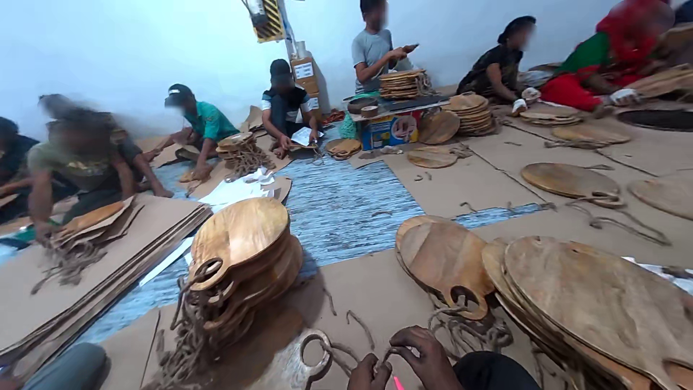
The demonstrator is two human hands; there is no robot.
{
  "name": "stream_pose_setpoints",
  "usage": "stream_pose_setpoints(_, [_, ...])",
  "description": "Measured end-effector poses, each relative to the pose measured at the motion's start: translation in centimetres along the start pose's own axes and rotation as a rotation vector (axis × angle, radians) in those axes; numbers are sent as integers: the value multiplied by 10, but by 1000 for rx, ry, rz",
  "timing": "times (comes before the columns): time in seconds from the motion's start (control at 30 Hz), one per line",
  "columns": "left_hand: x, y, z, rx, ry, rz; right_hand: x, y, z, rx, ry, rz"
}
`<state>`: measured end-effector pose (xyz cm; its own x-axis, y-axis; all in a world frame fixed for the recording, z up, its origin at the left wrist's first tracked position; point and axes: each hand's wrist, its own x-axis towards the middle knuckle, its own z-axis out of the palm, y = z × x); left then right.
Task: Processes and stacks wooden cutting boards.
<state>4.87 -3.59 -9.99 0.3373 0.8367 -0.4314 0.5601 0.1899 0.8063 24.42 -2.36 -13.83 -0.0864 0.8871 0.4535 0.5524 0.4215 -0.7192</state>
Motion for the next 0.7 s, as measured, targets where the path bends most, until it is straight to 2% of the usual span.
stream_pose_setpoints(0.1, [-2, -7, -3, -52, 88, -78, -2, -2, 4, -188, 73, -160])
stream_pose_setpoints(0.2, [-1, -16, -5, -208, 181, -91, -5, -4, 10, -178, 99, -210])
stream_pose_setpoints(0.27, [1, -19, -6, -428, 189, -55, -4, -3, 15, -54, 108, -98])
stream_pose_setpoints(0.4, [-5, -6, -8, -882, 92, -70, 2, -16, -3, 222, 58, 398])
stream_pose_setpoints(0.43, [-7, -6, -8, -955, 69, -89, 0, -13, -4, 253, 82, 461])
stream_pose_setpoints(0.53, [0, -12, -13, -1093, 52, -99, -2, -5, -2, 292, 70, 459])
stream_pose_setpoints(0.7, [1, -14, -12, -1107, 26, -65, -6, -5, 3, 290, -111, 342])
